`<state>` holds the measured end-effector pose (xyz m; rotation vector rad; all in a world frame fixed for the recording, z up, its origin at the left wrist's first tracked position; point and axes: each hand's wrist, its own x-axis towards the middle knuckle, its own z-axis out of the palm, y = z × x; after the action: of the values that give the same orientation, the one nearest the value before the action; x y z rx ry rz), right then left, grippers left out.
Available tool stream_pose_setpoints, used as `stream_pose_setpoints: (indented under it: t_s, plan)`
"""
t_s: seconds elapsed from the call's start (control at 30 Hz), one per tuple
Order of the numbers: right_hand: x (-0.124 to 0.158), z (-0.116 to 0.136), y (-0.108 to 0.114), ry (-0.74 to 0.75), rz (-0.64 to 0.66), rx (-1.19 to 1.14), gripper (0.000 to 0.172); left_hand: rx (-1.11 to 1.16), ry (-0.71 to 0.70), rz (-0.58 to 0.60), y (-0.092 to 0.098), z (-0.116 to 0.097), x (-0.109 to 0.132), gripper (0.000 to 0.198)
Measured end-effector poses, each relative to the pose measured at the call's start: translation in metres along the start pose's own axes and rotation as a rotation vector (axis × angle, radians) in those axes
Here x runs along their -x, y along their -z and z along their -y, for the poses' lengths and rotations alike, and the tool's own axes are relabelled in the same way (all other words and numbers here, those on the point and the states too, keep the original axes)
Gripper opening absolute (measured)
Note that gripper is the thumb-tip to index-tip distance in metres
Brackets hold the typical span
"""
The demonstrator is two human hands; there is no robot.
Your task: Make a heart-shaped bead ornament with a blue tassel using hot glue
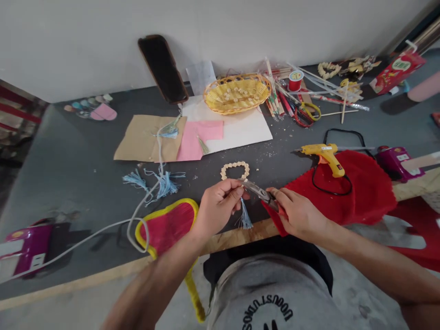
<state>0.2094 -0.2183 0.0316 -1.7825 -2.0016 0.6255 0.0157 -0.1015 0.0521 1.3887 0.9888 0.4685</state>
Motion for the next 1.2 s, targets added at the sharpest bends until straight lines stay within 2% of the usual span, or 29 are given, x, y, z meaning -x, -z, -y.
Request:
stream_pose_setpoints:
  t_s: [0.1,0.2,0.33,0.43,0.53,0.73,0.83,0.93,1.07,1.2]
  plan:
    - [-0.001,0.001,0.002,-0.014,0.014,0.015,0.045,-0.013,0.001,-0.021,-0.001,0.002,0.0,0.023]
    - [0.001,0.001,0.004,-0.033,0.018,0.037,0.048,0.065,0.009,0.016,0.0,0.003,-0.002,0.022]
    - [0.005,0.001,0.005,-0.015,0.024,0.038,0.052,0.279,0.136,0.129,0.002,-0.003,-0.004,0.03]
    - [0.006,-0.002,0.003,0.0,0.024,0.015,0.052,0.357,0.216,0.184,0.001,-0.005,-0.005,0.036]
    - [0.004,-0.004,0.002,-0.023,0.035,0.009,0.051,0.335,0.191,0.15,-0.002,-0.003,-0.007,0.037]
    - [0.001,-0.002,0.008,-0.098,0.049,0.048,0.043,0.078,0.05,0.048,-0.007,0.0,-0.008,0.028]
    - [0.002,0.0,0.011,-0.092,0.06,0.061,0.046,0.068,0.038,0.024,-0.006,0.0,-0.008,0.025]
    - [0.004,0.0,0.013,-0.066,0.068,0.058,0.052,0.197,0.092,0.098,-0.004,0.0,-0.009,0.029]
    - [0.007,-0.001,0.011,-0.028,0.039,0.038,0.054,0.45,0.258,0.243,-0.001,-0.005,-0.01,0.036]
    - [0.006,-0.003,0.006,-0.016,0.019,-0.009,0.053,0.518,0.291,0.257,-0.002,-0.009,-0.011,0.035]
